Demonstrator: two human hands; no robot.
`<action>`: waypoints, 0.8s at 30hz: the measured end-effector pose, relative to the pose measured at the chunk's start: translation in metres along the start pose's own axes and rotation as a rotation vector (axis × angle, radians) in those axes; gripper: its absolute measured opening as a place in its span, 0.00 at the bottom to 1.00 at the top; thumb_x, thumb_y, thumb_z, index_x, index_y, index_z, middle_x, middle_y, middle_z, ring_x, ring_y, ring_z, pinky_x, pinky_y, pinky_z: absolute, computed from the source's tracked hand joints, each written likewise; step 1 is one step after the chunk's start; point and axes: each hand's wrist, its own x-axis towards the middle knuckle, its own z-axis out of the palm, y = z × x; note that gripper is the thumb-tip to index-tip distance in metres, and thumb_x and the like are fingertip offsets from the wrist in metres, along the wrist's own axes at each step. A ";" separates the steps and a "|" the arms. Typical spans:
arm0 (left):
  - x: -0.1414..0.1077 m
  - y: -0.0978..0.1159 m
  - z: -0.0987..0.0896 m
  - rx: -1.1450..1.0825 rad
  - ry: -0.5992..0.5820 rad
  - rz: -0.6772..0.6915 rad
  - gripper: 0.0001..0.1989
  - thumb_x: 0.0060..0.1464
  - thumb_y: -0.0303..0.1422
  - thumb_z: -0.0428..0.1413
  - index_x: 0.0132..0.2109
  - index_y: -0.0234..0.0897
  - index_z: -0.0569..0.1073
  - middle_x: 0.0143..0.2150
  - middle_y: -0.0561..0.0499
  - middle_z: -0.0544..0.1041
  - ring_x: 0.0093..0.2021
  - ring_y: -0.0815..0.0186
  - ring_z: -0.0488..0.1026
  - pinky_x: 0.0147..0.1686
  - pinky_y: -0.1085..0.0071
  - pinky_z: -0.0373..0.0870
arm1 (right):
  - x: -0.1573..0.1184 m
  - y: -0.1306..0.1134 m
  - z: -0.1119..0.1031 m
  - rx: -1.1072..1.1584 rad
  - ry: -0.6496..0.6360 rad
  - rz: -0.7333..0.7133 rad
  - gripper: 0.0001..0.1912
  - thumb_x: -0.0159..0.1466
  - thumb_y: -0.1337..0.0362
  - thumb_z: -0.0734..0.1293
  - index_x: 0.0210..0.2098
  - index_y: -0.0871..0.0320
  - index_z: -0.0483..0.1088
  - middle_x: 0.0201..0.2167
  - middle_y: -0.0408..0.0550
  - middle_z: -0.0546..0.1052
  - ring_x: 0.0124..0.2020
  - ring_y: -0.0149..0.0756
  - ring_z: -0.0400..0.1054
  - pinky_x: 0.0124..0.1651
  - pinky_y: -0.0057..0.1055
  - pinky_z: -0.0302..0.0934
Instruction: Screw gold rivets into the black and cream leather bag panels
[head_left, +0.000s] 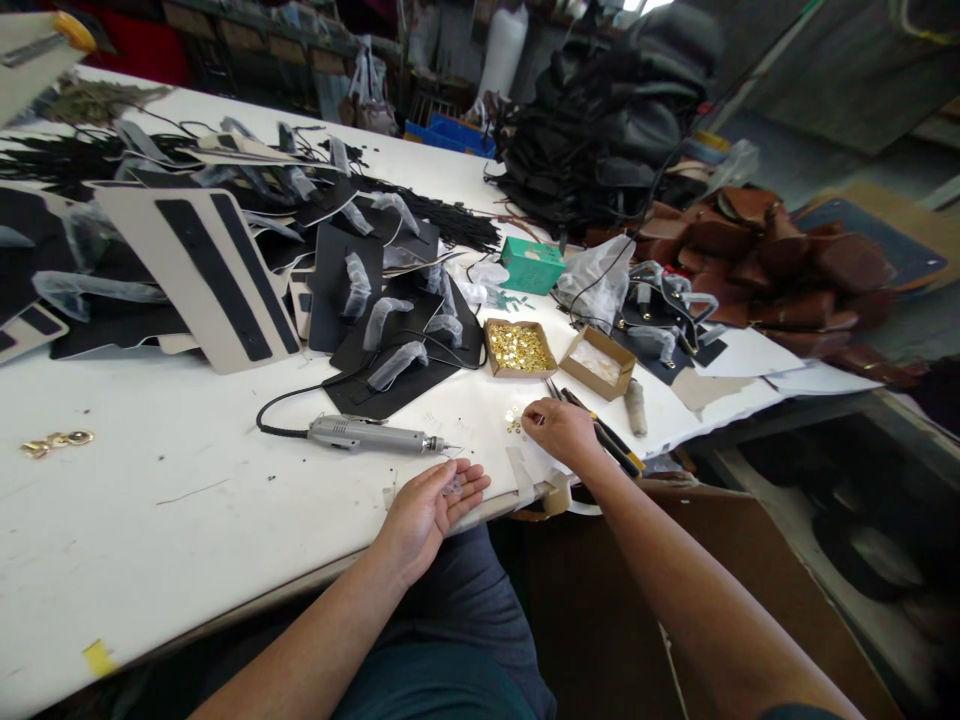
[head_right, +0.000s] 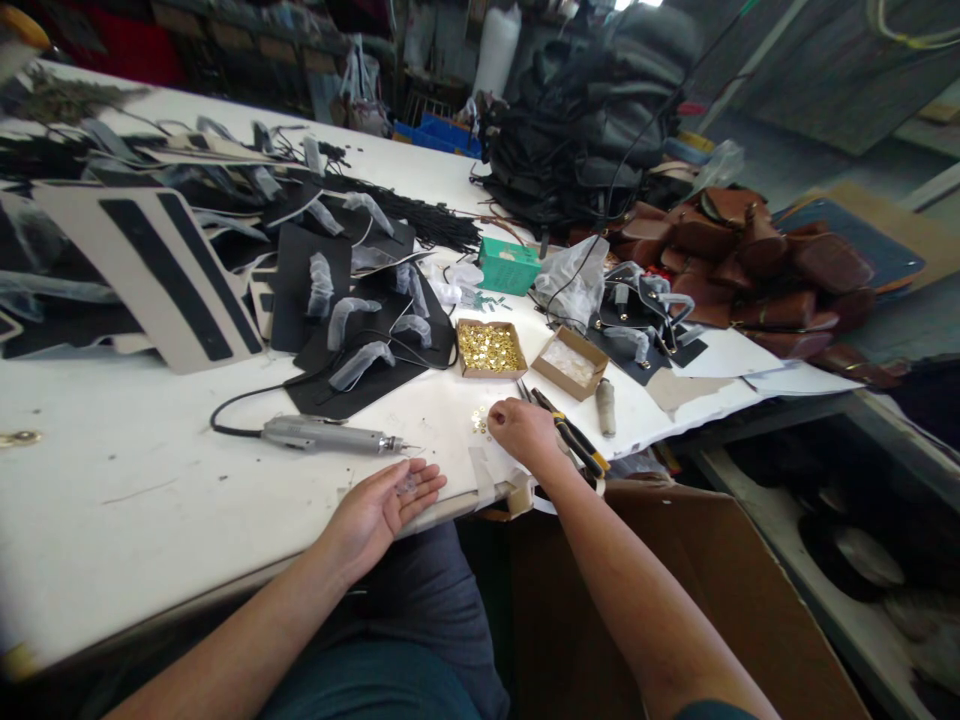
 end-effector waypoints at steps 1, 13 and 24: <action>0.000 0.000 0.000 -0.001 0.001 0.000 0.08 0.68 0.31 0.57 0.45 0.29 0.78 0.48 0.34 0.85 0.49 0.52 0.85 0.51 0.60 0.81 | 0.001 0.000 -0.001 -0.002 -0.010 -0.005 0.10 0.66 0.59 0.67 0.35 0.52 0.82 0.36 0.45 0.85 0.35 0.37 0.74 0.35 0.31 0.55; 0.002 -0.002 -0.002 -0.007 -0.022 0.006 0.08 0.68 0.31 0.56 0.45 0.29 0.78 0.49 0.35 0.85 0.50 0.52 0.84 0.51 0.61 0.81 | 0.002 0.008 -0.002 0.063 -0.069 0.002 0.11 0.66 0.59 0.67 0.37 0.49 0.83 0.40 0.44 0.85 0.39 0.39 0.77 0.40 0.31 0.60; -0.002 0.001 0.001 -0.004 -0.007 -0.002 0.09 0.69 0.30 0.55 0.44 0.30 0.78 0.47 0.37 0.85 0.49 0.53 0.85 0.49 0.64 0.82 | 0.002 0.015 -0.008 0.192 -0.004 0.095 0.07 0.64 0.60 0.70 0.35 0.53 0.81 0.35 0.45 0.84 0.35 0.37 0.75 0.38 0.31 0.62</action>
